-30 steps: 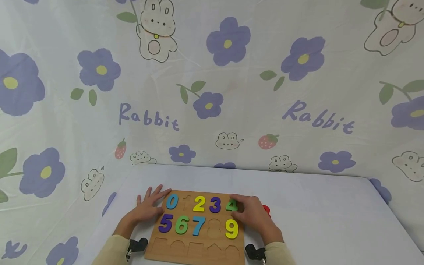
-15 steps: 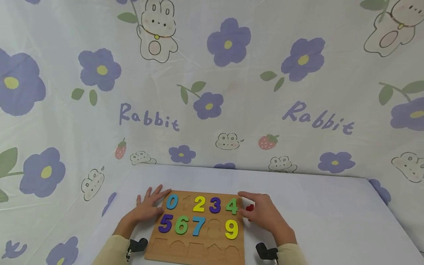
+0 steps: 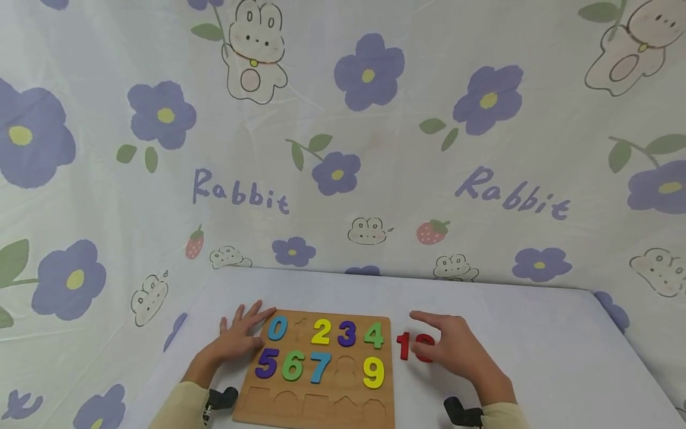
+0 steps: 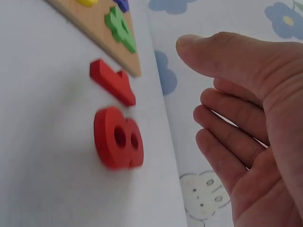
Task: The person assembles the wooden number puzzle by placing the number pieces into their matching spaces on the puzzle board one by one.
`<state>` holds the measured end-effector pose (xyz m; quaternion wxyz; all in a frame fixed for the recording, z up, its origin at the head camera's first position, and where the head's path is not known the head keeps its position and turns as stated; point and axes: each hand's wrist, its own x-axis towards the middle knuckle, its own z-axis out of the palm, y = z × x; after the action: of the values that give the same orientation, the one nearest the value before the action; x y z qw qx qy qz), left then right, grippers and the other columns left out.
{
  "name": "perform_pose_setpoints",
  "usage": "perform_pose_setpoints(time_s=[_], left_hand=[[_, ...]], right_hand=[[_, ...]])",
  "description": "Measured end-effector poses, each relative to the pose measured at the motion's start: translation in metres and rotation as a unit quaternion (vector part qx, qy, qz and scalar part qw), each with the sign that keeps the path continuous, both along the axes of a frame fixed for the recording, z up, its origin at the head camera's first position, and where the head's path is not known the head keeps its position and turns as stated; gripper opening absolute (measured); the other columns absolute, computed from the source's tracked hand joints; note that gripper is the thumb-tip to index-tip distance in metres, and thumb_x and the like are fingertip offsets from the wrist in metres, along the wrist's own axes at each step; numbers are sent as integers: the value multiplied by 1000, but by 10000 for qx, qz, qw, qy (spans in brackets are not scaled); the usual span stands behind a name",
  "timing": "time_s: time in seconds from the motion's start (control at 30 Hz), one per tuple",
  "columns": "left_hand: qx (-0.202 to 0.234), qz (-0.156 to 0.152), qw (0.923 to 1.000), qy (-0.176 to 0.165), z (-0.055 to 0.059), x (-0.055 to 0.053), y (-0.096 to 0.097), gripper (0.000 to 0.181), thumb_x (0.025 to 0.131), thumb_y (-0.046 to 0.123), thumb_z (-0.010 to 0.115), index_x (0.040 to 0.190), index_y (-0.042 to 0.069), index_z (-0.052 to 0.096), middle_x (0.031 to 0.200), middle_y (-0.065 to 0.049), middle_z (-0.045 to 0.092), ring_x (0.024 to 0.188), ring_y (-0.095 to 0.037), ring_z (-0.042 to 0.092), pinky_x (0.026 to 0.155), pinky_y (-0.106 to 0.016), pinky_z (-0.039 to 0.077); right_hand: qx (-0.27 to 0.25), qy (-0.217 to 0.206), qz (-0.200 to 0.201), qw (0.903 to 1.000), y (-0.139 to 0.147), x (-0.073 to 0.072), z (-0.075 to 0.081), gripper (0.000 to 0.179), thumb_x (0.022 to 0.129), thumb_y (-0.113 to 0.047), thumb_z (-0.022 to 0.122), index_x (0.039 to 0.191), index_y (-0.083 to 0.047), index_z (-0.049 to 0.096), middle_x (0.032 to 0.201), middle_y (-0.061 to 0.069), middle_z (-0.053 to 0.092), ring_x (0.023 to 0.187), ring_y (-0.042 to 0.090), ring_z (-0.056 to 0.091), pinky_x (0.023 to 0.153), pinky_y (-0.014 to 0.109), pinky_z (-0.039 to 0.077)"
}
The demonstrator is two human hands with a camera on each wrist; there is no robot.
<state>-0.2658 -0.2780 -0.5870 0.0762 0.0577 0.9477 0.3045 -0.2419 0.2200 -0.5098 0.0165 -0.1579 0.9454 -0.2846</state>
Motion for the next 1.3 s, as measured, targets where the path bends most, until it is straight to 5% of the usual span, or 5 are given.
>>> perform_pose_setpoints(time_s=[0.37, 0.83, 1.07, 1.3], left_hand=[[-29, 10, 10000, 16, -1, 0, 0, 80, 87, 16, 68, 165, 24, 51, 183, -17, 21, 168, -56, -4, 123, -84, -14], [5, 1, 10000, 2, 1, 2, 0, 80, 88, 16, 67, 166, 23, 50, 183, -18, 20, 168, -56, -5, 123, -83, -16], [22, 12, 10000, -2, -7, -3, -3, 80, 87, 17, 68, 165, 24, 51, 183, -16, 20, 168, -55, -5, 123, -83, -17], [8, -1, 10000, -11, -4, -1, -2, 80, 88, 17, 67, 166, 24, 50, 183, -17, 20, 168, -56, -5, 123, -83, -16]], right_hand=[[-8, -236, -169, 9996, 20, 5, -11, 65, 87, -31, 93, 146, -15, 72, 143, 12, 75, 137, 46, 65, 107, 69, 56], [-104, -623, -385, 9973, 21, 0, -35, 62, 85, -23, 94, 142, -10, 74, 138, 13, 77, 137, 43, 66, 109, 62, 57], [-70, -593, -482, 9970, 19, 1, -40, 64, 83, -22, 96, 142, -10, 74, 138, 13, 77, 136, 42, 67, 109, 62, 57], [-61, -547, -527, 9971, 17, 2, -41, 61, 83, -19, 96, 140, -11, 76, 137, 14, 77, 135, 42, 68, 108, 61, 58]])
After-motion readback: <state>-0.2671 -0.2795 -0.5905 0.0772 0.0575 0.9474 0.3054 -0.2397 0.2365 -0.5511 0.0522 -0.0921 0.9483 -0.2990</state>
